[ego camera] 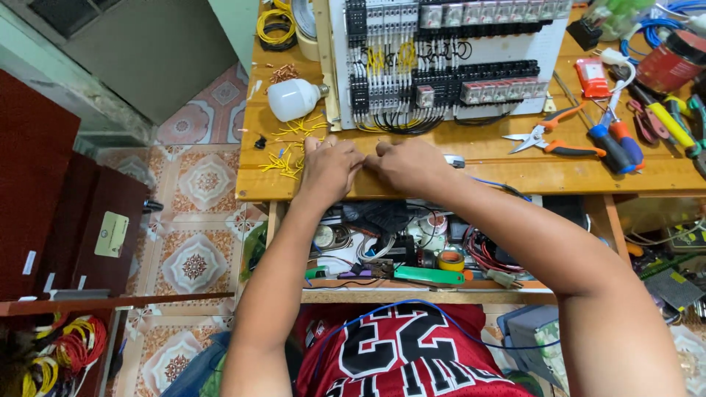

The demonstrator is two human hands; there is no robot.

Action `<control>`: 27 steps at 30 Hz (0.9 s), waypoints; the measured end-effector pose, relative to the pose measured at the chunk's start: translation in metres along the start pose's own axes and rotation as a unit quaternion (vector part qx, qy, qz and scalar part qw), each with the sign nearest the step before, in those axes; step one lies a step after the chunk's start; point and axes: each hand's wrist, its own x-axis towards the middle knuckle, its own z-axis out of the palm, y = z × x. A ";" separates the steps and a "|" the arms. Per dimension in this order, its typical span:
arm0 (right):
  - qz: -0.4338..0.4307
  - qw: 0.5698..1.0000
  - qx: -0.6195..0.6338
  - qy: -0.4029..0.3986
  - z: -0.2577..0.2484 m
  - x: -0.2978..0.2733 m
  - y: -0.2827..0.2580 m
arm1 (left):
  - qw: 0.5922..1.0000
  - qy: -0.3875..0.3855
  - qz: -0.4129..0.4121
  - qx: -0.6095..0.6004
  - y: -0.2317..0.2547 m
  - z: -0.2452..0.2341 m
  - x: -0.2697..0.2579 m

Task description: Stripping insulation from a wire and routing it in an electrical control panel

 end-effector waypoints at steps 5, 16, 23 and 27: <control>0.003 1.000 -0.005 0.018 0.011 -0.003 -0.002 | 1.000 0.011 0.016 0.003 -0.004 0.009 0.001; -0.009 1.000 -0.010 0.015 0.012 -0.006 0.002 | 0.999 0.036 0.025 -0.007 -0.007 0.012 0.002; -0.006 1.000 0.005 0.005 0.012 -0.010 0.006 | 0.999 0.034 0.025 -0.001 -0.007 0.017 0.001; -0.001 1.000 0.007 0.003 0.007 -0.009 0.005 | 0.999 0.036 0.026 -0.006 -0.009 0.018 0.001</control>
